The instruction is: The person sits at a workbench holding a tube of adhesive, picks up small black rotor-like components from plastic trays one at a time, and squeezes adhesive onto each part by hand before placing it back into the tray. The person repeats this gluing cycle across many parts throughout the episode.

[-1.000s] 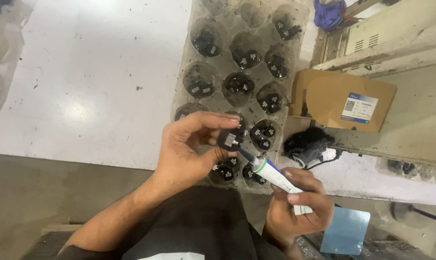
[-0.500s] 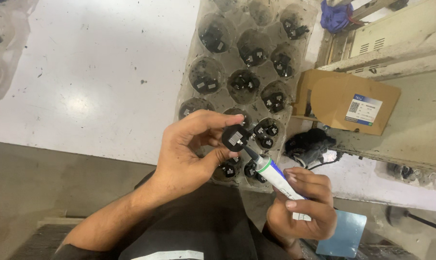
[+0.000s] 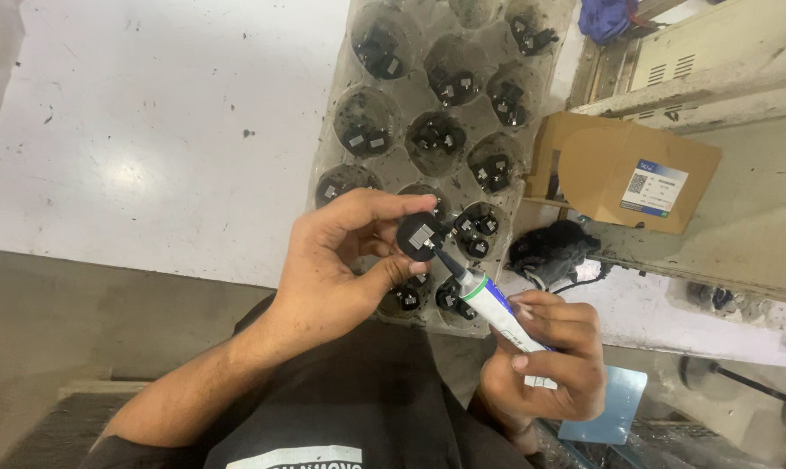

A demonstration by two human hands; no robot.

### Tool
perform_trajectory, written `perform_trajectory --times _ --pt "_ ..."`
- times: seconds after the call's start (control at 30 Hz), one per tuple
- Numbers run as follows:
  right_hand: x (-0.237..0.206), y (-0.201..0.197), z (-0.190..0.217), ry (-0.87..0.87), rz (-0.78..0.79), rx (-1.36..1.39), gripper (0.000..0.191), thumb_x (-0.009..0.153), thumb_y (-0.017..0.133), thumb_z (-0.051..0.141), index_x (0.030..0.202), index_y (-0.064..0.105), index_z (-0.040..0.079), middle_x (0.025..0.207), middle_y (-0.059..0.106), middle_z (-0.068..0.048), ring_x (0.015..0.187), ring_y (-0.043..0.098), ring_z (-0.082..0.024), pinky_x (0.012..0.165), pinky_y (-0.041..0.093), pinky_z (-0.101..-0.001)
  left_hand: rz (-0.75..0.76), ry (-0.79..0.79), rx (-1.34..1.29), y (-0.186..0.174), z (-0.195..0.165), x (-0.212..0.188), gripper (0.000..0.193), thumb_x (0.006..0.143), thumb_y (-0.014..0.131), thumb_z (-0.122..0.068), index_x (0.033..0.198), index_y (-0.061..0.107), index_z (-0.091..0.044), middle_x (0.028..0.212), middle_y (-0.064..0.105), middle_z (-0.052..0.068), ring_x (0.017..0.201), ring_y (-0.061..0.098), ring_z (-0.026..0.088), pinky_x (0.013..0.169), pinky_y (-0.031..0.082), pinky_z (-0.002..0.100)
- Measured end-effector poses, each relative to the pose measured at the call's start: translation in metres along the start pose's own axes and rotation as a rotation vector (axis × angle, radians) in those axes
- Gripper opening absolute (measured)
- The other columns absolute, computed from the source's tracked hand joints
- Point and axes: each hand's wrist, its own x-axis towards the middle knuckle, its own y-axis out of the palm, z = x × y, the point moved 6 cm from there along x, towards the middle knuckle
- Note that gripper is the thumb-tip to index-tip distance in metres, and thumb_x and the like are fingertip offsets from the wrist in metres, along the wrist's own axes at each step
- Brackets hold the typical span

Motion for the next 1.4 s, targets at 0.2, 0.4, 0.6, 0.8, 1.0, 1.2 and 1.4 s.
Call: perform_trajectory --times 0.2,0.4,0.6,0.8,1.0,1.2,1.4 --pt "-0.003 -0.001 -0.001 0.018 0.011 0.005 0.037 0.079 0.076 -0.018 0.088 0.053 0.009 0.093 0.064 -0.013 0.084 0.063 -0.022 0.073 0.066 -0.0422 -0.013 0.02 -0.012 0.0 -0.001 -0.001 0.05 0.088 0.072 0.016 0.133 0.068 -0.005 0.113 0.063 0.002 0.098 0.067 0.007 0.086 0.061 0.023" --pt "-0.006 0.0 0.0 0.012 0.006 -0.006 0.037 0.078 0.077 -0.017 0.087 0.052 0.009 0.091 0.063 -0.012 0.083 0.064 -0.023 0.072 0.066 -0.042 -0.032 0.021 0.021 -0.001 0.003 -0.004 0.048 0.089 0.075 0.014 0.132 0.068 -0.004 0.113 0.064 0.002 0.099 0.068 0.007 0.087 0.06 0.022" --pt "-0.004 0.004 0.002 0.031 0.014 -0.011 0.038 0.079 0.075 -0.018 0.088 0.051 0.009 0.091 0.063 -0.013 0.08 0.064 -0.023 0.07 0.066 -0.0407 -0.034 -0.06 -0.239 0.003 0.032 -0.004 0.048 0.09 0.071 0.014 0.136 0.064 0.002 0.125 0.071 0.009 0.104 0.07 0.011 0.091 0.061 0.026" --pt "-0.002 0.008 0.005 0.071 0.073 -0.05 0.036 0.082 0.073 -0.015 0.091 0.049 0.01 0.094 0.064 -0.014 0.082 0.067 -0.026 0.074 0.065 -0.0404 -0.024 -0.142 -0.567 0.014 0.06 -0.011 0.047 0.094 0.069 0.009 0.14 0.06 0.002 0.134 0.068 0.013 0.119 0.068 0.015 0.106 0.056 0.031" --pt "-0.005 0.008 0.005 0.138 -0.028 -0.05 0.037 0.091 0.08 -0.009 0.097 0.049 0.009 0.092 0.063 -0.012 0.087 0.066 -0.023 0.078 0.067 -0.0386 0.055 -0.095 -0.532 0.013 0.056 -0.014 0.045 0.098 0.07 0.005 0.142 0.06 0.001 0.139 0.066 0.011 0.12 0.064 0.015 0.107 0.055 0.032" --pt "-0.004 0.001 0.001 0.079 -0.171 0.023 0.037 0.089 0.08 -0.009 0.093 0.049 0.01 0.088 0.061 -0.01 0.081 0.065 -0.02 0.072 0.066 -0.0382 0.124 -0.103 -0.53 0.018 0.05 -0.017 0.043 0.101 0.071 -0.008 0.142 0.059 0.001 0.136 0.067 0.008 0.117 0.066 0.012 0.105 0.057 0.031" --pt "-0.008 0.001 -0.002 0.083 -0.073 -0.024 0.037 0.088 0.075 -0.015 0.092 0.048 0.01 0.086 0.061 -0.013 0.081 0.063 -0.021 0.071 0.066 -0.0401 0.152 -0.153 -0.501 0.019 0.053 -0.02 0.047 0.102 0.072 -0.017 0.143 0.059 0.001 0.128 0.071 0.009 0.108 0.069 0.012 0.101 0.058 0.031"
